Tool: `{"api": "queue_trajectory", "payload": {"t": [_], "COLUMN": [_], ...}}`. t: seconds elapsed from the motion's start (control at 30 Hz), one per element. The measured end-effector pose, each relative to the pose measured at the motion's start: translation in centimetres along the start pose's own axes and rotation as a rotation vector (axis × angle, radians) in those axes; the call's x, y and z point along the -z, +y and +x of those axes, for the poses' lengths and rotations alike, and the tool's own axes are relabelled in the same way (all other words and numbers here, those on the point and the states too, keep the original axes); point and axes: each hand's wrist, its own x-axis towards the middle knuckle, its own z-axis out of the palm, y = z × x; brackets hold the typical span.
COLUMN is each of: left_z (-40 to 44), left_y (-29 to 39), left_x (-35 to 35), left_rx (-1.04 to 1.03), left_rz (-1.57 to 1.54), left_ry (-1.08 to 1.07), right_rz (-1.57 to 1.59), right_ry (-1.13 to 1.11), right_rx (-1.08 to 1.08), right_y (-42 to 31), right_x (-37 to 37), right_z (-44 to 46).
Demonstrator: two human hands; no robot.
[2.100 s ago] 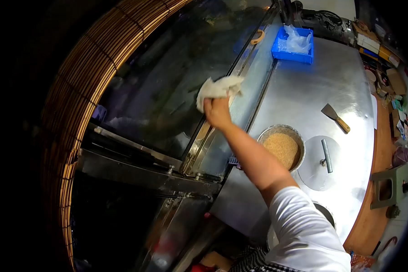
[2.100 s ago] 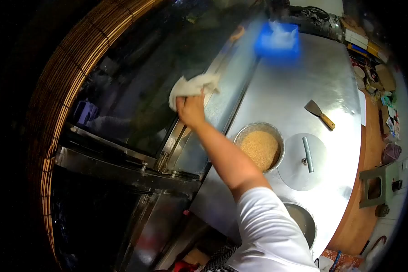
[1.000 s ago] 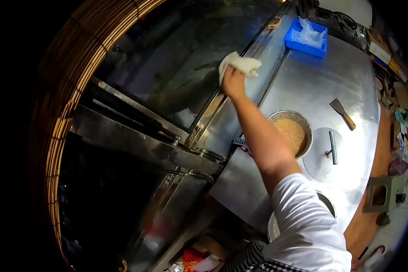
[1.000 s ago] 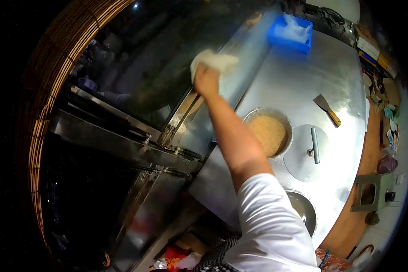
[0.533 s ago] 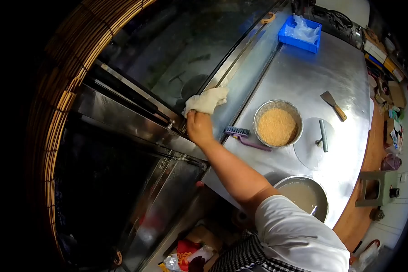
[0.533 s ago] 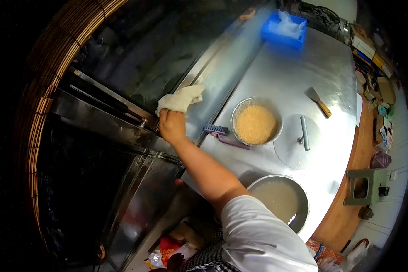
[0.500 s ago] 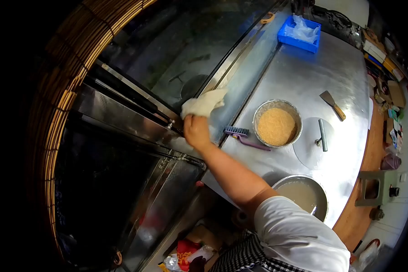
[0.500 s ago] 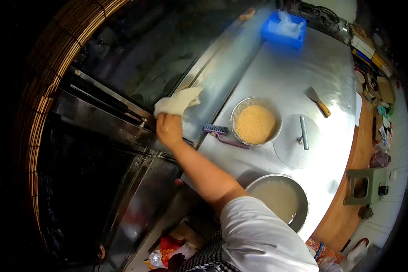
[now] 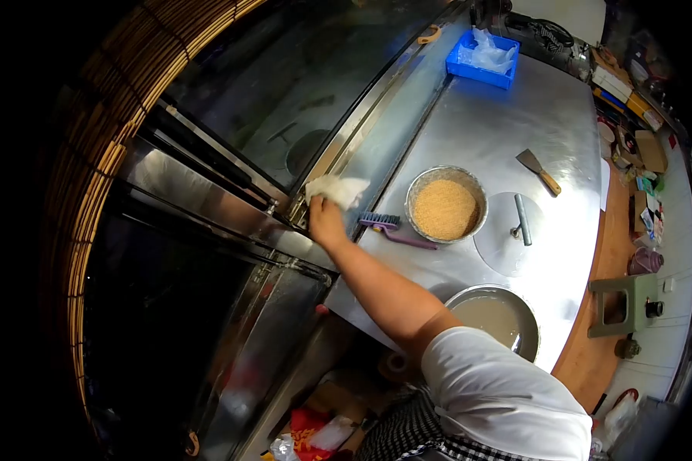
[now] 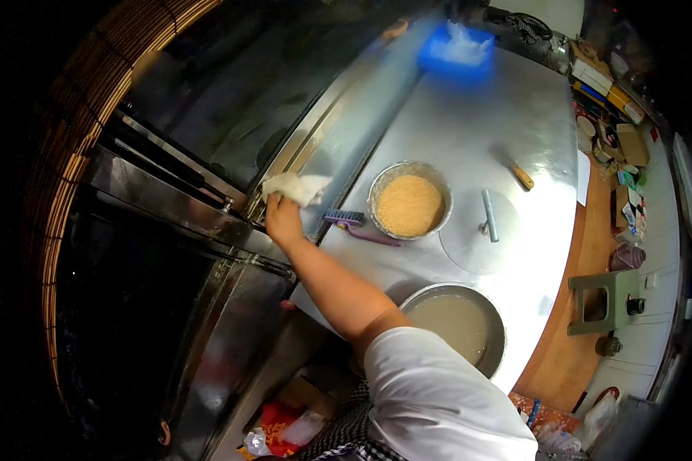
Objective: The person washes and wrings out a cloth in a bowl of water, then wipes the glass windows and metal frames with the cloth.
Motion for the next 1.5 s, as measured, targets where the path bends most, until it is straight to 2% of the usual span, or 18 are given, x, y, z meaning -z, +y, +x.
{"api": "queue_trajectory", "payload": {"t": [0.1,0.2,0.33,0.37,0.47,0.6,0.63,0.73,0.77,0.9,1.0,1.07,1.13,1.23,1.33,1.4,1.43,1.5], "left_z": [0.4,0.7,0.6,0.5,0.7,1.6,1.9,3.4,3.3,1.6,5.7,3.3,-1.2,-10.8,-15.9,-14.9,-15.4,-16.6], "left_y": [-1.6,-3.4,-7.0,-8.0,-11.2,-15.6,-16.8,-19.5,-20.0,-19.3,-20.3,-15.4,-7.3,6.0,15.3,18.3,19.7,22.0], "left_x": [-1.3,-2.9,-4.2,-4.4,-4.8,-5.3,-5.9,-5.4,-5.7,-6.2,-6.3,-6.1,-6.0,-7.5,-12.7,-17.0,-18.8,-22.3], "left_rx": [0.024,0.04,0.041,0.039,0.042,0.053,-0.034,-0.281,-0.456,-0.325,-0.343,-0.472,-0.631,-0.797,-0.994,-0.848,-0.789,-0.643], "left_rz": [0.001,-0.005,-0.026,-0.033,-0.04,-0.098,-0.107,0.144,0.292,0.008,-0.141,-0.311,-0.543,-0.755,-0.891,-1.003,-1.039,-1.108], "left_ry": [-0.026,-0.057,-0.096,-0.107,-0.146,-0.137,-0.059,-0.182,-0.125,-0.156,-0.135,-0.07,-0.059,-0.141,-0.488,-0.686,-0.775,-0.95], "right_rz": [0.157,0.38,0.596,0.901,1.136,1.165,1.215,1.27,1.259,1.209,1.114,0.845,0.466,0.041,-0.437,-0.645,-0.694,-0.65], "right_ry": [-0.05,-0.406,-0.308,-0.45,-0.487,-0.59,-0.555,-0.616,-0.566,-0.544,-0.594,-0.501,-0.452,-0.635,-0.817,-0.796,-0.665,-0.598], "right_rx": [0.003,-0.323,-0.419,-0.437,-0.495,-0.293,-0.274,-0.171,-0.161,-0.019,0.075,0.153,0.08,0.259,0.466,0.511,0.596,0.483], "right_y": [-1.3,-2.8,-7.7,-8.2,-13.3,-15.0,-14.6,-14.3,-14.4,-15.0,-16.1,-15.8,-14.0,-17.0,-18.6,-17.9,-17.1,-16.6], "right_x": [1.2,4.4,8.7,9.8,15.2,21.7,22.6,27.3,28.7,34.9,39.0,40.8,42.4,42.0,42.1,43.5,44.5,47.4], "right_z": [-3.1,-2.7,-4.8,-5.3,-9.4,-15.1,-16.4,-20.8,-22.2,-26.0,-27.0,-27.2,-27.5,-29.3,-30.2,-30.8,-30.6,-29.3]}}
